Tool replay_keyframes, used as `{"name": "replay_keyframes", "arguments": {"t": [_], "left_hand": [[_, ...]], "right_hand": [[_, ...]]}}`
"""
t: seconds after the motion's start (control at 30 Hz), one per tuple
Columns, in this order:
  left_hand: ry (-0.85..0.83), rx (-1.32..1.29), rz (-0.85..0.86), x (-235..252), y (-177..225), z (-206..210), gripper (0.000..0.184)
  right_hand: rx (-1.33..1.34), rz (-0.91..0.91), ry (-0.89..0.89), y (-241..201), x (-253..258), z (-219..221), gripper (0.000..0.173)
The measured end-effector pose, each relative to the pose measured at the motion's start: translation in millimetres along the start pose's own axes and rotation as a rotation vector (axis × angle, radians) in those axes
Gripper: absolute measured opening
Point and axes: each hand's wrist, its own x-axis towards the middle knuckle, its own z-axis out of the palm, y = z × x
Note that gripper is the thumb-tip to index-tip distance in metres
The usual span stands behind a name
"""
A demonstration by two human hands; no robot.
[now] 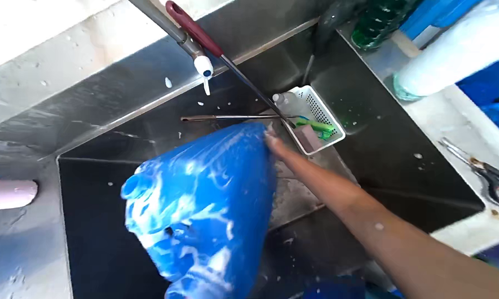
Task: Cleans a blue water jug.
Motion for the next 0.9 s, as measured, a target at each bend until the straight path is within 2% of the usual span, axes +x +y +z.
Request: {"name": "replay_keyframes", "arguments": {"t": [0.03, 0.1, 0.17, 0.2, 0.27, 0.33, 0.4, 0.43, 0.5, 0.53, 0.57, 0.63, 0.7, 0.77, 0.8, 0.87, 0.9], "left_hand": [[-0.130, 0.143, 0.031, 5, 23, 24, 0.032], [-0.315, 0.405, 0.225, 20, 47, 66, 0.046], [-0.280, 0.486, 0.373, 41, 60, 89, 0.049], [-0.196, 0.424, 0.380, 49, 68, 93, 0.048], [0.031, 0.114, 0.401, 60, 82, 81, 0.041], [0.117, -0.249, 0.437, 56, 101, 56, 0.031], [0.164, -0.517, 0.360, 40, 113, 39, 0.016], [0.247, -0.584, 0.235, 31, 111, 36, 0.020], [0.449, -0.582, -0.044, 25, 81, 33, 0.024], [0.510, -0.561, -0.115, 28, 53, 27, 0.023], [0.554, -0.537, -0.137, 31, 19, 15, 0.026], [0.720, -0.476, -0.159, 38, -34, -29, 0.023], [0.817, -0.143, -0.051, 41, -28, -71, 0.027], [0.681, 0.309, 0.101, 51, 25, -67, 0.032], [0.538, 0.490, 0.175, 62, 59, -45, 0.032], [0.212, 0.745, 0.295, 98, 112, 25, 0.030], [0.065, 0.831, 0.378, 120, 125, 65, 0.030]], "right_hand": [[-0.162, -0.155, -0.067, -25, -16, 16, 0.053], [-0.364, -0.386, -0.201, -73, -72, 44, 0.051], [-0.436, -0.554, -0.379, -111, -142, 54, 0.047], [-0.475, -0.616, -0.459, -124, -175, 55, 0.044], [-0.556, -0.692, -0.516, -139, -230, 50, 0.045], [-0.567, -0.762, -0.412, -146, -267, 49, 0.044], [-0.595, -0.931, -0.219, -137, -285, 57, 0.041], [-0.672, -0.928, -0.173, -127, -287, 54, 0.043], [-0.912, -0.686, -0.165, -104, -271, 26, 0.050], [-1.012, -0.529, -0.148, -90, -255, 3, 0.054], [-1.077, -0.409, -0.106, -76, -238, -22, 0.056], [-1.126, -0.304, -0.039, -48, -221, -63, 0.053], [-1.063, -0.294, -0.112, -46, -219, -75, 0.045], [-0.752, -0.290, -0.105, -58, -208, -76, 0.040], [-0.540, -0.334, 0.004, -64, -192, -81, 0.036], [-0.223, -0.373, 0.231, -84, -147, -106, 0.034], [-0.136, -0.328, 0.245, -85, -124, -121, 0.036]]}}
